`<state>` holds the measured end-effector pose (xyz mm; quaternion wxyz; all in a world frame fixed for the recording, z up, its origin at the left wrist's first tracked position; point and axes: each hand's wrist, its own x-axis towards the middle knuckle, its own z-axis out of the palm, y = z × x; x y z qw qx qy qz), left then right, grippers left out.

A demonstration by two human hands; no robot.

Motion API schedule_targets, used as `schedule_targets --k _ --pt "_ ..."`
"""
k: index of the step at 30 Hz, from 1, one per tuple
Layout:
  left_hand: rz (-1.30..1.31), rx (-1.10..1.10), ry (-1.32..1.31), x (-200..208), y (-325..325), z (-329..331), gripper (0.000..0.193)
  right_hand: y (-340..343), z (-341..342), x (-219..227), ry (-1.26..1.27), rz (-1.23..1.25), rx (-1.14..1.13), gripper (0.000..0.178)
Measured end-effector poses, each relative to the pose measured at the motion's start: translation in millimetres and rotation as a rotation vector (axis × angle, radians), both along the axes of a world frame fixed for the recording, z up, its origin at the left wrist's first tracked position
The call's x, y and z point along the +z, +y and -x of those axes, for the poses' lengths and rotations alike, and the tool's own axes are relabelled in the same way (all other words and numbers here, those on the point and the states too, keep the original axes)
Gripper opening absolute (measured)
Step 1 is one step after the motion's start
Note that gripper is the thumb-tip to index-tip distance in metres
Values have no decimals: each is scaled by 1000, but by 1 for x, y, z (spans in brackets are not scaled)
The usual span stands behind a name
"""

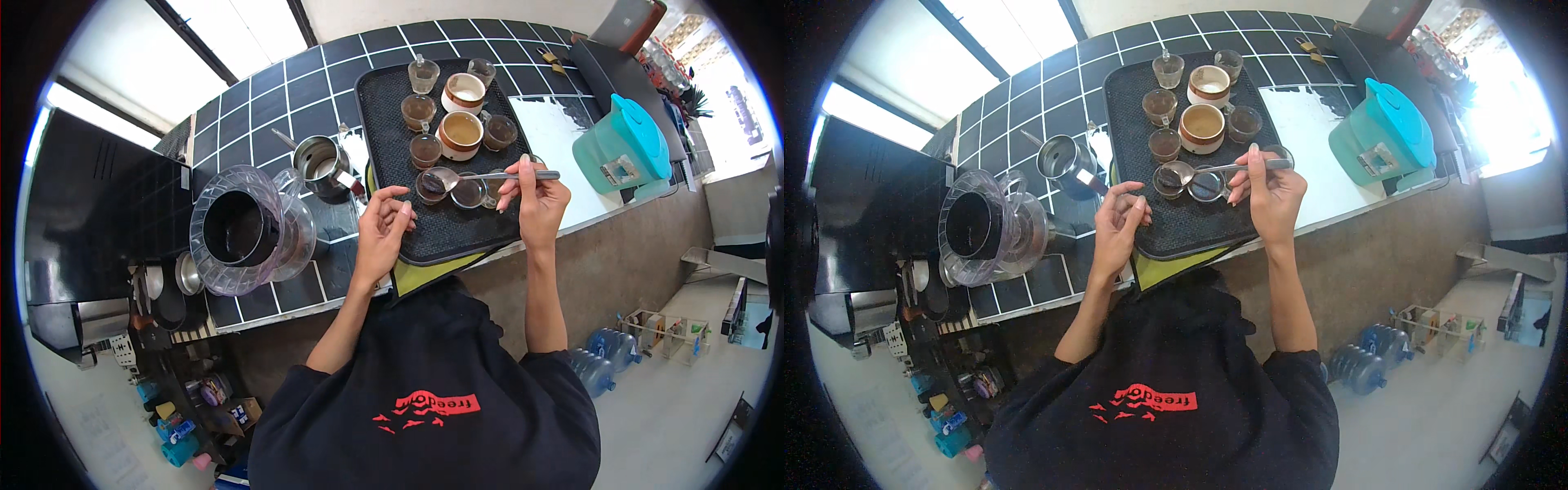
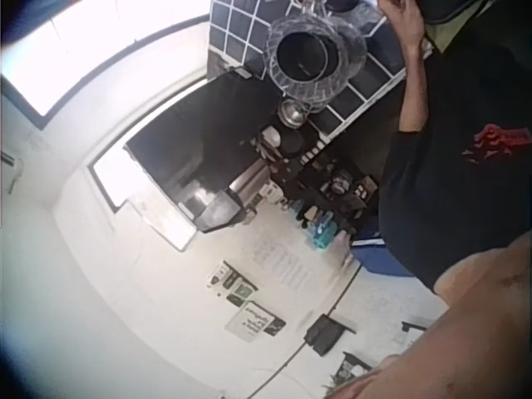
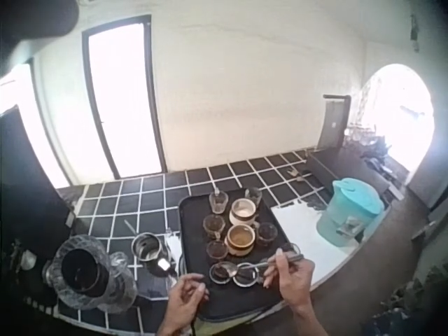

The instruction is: Performing a coffee cupping process including pouring water, stirring, and tasting coffee from various glasses.

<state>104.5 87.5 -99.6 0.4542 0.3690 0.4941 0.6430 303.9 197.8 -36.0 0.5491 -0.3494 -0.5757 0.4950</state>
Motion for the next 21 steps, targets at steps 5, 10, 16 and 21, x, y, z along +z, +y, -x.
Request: schedule_targets --k 5,10,16,21 --pt "2 -2 3 -1 -1 0 25 0 2 -1 -21 -4 13 30" --pt "-10 -6 0 -1 -1 -1 24 1 3 -3 -31 -27 23 29" --pt "-5 -6 7 -1 -1 0 24 1 4 -2 -31 -22 25 28" --pt "-15 -9 22 -1 -1 0 23 1 4 -3 -29 -30 24 28"
